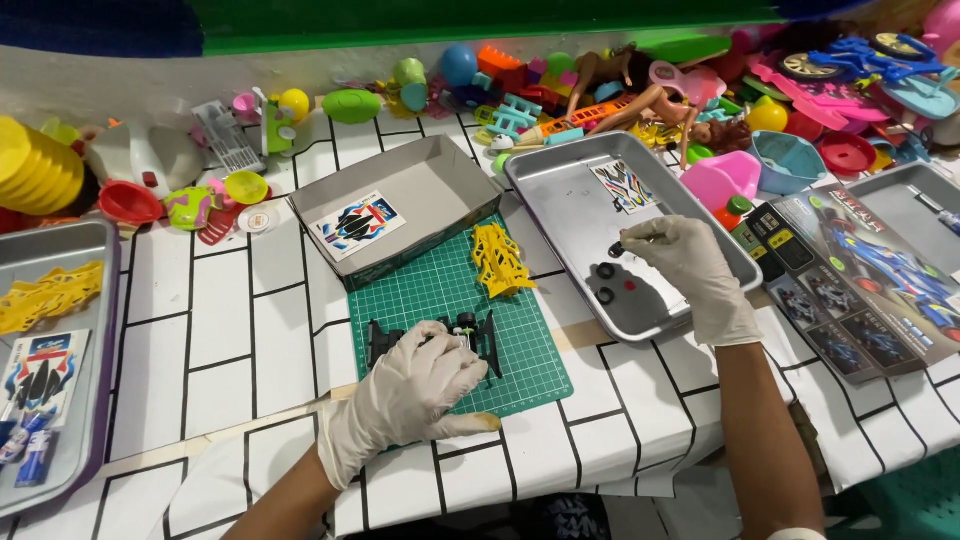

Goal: Assembling a Mini 4WD toy car by installing gears, motor, and chassis components.

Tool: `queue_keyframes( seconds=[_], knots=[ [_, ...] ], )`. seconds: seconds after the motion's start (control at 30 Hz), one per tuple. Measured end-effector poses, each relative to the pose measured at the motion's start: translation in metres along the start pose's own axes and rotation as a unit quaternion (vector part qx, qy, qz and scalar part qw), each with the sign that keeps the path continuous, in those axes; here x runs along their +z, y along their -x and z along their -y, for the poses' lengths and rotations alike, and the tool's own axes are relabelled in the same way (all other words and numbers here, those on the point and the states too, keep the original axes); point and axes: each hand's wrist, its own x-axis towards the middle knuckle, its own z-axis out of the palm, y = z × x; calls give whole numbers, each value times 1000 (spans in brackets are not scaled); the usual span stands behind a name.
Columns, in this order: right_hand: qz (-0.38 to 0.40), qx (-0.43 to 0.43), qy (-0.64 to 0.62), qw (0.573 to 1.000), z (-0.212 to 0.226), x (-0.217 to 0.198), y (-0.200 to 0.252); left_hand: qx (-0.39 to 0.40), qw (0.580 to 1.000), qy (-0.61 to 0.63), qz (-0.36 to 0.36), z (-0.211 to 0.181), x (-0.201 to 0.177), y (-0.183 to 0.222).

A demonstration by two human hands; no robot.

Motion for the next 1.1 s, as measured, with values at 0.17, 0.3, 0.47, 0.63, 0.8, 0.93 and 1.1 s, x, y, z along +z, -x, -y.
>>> queue_keyframes(
  seconds=[0.17, 0.3, 0.47, 0.63, 0.8, 0.93, 1.1],
  knots=[
    [-11, 24, -147, 989, 6, 0, 8, -15, 999, 11, 26, 1, 0, 1],
    [5, 61, -62, 996, 9, 6, 7, -12, 1000, 14, 19, 2, 2, 1],
    [41, 40, -25, 998, 0, 11, 1, -20, 999, 23, 25, 1, 2, 1],
    [70, -22, -53, 996, -7, 13, 4, -19, 999, 22, 17, 1, 2, 1],
    [51, -135, 72, 987, -8, 11, 6, -23, 999, 21, 20, 2, 4, 3],
    [62, -103, 50, 992, -5, 10, 8, -20, 999, 27, 15, 2, 5, 4],
    [64, -109, 44, 991, -6, 10, 7, -22, 999, 23, 23, 3, 5, 5]
  ],
)
